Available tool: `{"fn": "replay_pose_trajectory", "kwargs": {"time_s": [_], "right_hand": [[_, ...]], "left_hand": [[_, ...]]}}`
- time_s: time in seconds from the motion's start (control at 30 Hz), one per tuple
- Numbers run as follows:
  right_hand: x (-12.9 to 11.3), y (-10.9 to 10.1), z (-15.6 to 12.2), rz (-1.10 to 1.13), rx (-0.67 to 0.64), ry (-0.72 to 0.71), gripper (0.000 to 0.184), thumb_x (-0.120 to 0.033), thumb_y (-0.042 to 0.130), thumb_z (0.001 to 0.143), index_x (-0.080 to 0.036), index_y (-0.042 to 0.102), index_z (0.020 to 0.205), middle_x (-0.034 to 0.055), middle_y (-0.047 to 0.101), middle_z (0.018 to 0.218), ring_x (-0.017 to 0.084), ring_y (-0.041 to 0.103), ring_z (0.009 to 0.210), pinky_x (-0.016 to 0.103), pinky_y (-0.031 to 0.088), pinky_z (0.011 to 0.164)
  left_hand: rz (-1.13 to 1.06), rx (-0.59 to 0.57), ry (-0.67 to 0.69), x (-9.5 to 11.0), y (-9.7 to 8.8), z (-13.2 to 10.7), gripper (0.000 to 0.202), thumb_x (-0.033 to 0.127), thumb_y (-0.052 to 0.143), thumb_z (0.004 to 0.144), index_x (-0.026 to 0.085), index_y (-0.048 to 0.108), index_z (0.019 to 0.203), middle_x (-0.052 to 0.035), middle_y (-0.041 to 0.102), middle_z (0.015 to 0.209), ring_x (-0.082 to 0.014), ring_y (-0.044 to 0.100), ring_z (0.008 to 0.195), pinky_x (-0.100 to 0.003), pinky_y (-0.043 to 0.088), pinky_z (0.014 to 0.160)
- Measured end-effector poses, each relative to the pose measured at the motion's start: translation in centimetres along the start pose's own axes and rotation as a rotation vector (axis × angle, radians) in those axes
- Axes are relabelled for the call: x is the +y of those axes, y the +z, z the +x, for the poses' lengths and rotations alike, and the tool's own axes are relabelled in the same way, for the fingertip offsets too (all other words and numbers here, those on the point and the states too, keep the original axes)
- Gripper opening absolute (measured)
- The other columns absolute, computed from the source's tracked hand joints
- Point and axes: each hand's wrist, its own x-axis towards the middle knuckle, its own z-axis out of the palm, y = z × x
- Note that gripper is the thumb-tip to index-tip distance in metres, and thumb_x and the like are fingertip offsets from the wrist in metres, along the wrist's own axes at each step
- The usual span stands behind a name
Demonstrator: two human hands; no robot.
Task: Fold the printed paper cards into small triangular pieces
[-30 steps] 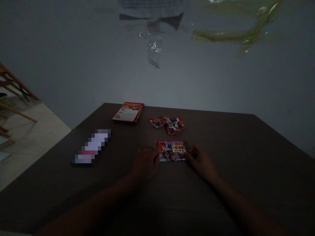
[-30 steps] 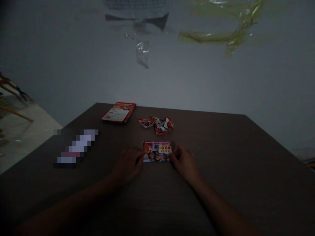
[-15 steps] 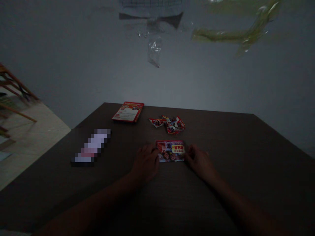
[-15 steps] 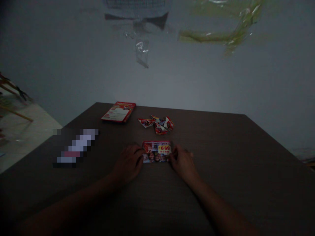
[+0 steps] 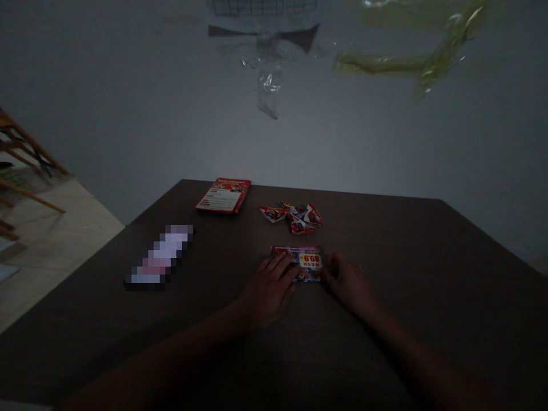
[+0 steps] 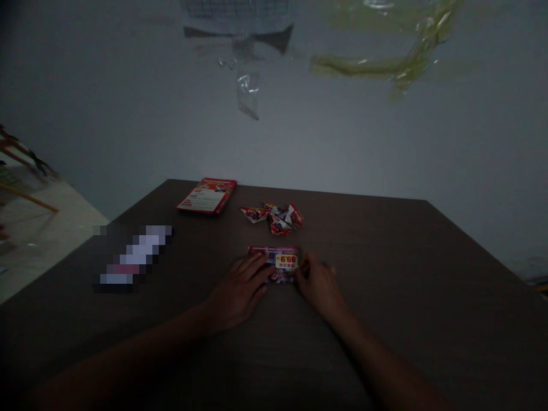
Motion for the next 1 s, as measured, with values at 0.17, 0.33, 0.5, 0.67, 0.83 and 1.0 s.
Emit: {"fn": "replay_pose_trajectory", "kwargs": {"time_s": [0.17,0.33,0.5,0.67,0.83,1.0], "right_hand": [[0.16,0.11,0.05,0.029,0.009,-0.01,0.009,-0.027,0.05,0.079,-0.021,0.047,0.083,0.0014,0.065,0.073,0.017,0.06,0.068,0.027,0.033,0.063],[0.33,0.26,0.1,0.055,0.006,-0.014,0.009,-0.028,0.051,0.079,-0.021,0.047,0.084,0.0007,0.065,0.072,0.017,0.06,0.067,0.027,0.033,0.062],[-0.05,-0.01,0.02,0.023,-0.002,0.002,0.008,-0.027,0.05,0.08,-0.021,0.047,0.084,0.0013,0.065,0.073,0.018,0.06,0.068,0.028,0.033,0.065],[-0.08,0.0,0.04,0.016,-0.001,-0.007,0.009,-0.027,0.051,0.081,-0.02,0.047,0.084,0.0018,0.066,0.075,0.018,0.061,0.071,0.029,0.033,0.067],[0.32,0.29,0.06,0.044,0.02,-0.008,0.01,-0.028,0.052,0.079,-0.021,0.047,0.083,0.0012,0.066,0.072,0.018,0.061,0.067,0.028,0.033,0.064],[0.77,0.56,-0.03,0.182,0.034,-0.002,0.013,-0.033,0.052,0.079,-0.022,0.045,0.085,-0.0008,0.064,0.069,0.018,0.06,0.064,0.026,0.034,0.057]], "left_hand": [[-0.005,-0.05,-0.02,0.07,-0.22,-0.13,0.039,0.027,0.037,0.091,0.023,0.043,0.13,-0.0088,0.042,0.136,-0.024,0.036,0.127,-0.045,0.03,0.104],[0.008,-0.06,-0.04,0.16,-0.16,-0.12,0.039,0.027,0.039,0.09,0.023,0.043,0.129,-0.0089,0.043,0.135,-0.0248,0.038,0.124,-0.045,0.032,0.102],[0.018,-0.055,-0.043,0.22,-0.21,-0.12,0.038,0.027,0.039,0.09,0.022,0.045,0.127,-0.0088,0.044,0.134,-0.0245,0.037,0.125,-0.045,0.031,0.102],[0.029,-0.049,-0.053,0.26,-0.14,-0.15,0.039,0.026,0.039,0.09,0.022,0.044,0.128,-0.0095,0.043,0.134,-0.0251,0.036,0.126,-0.045,0.031,0.102],[0.033,-0.049,-0.053,0.14,0.03,-0.2,0.04,0.02,0.041,0.088,0.022,0.045,0.128,-0.0099,0.044,0.134,-0.0251,0.037,0.126,-0.045,0.032,0.102],[0.043,-0.06,-0.056,-0.05,0.23,-0.28,0.041,0.019,0.04,0.088,0.022,0.045,0.128,-0.0104,0.043,0.134,-0.0255,0.036,0.126,-0.045,0.031,0.102]]}}
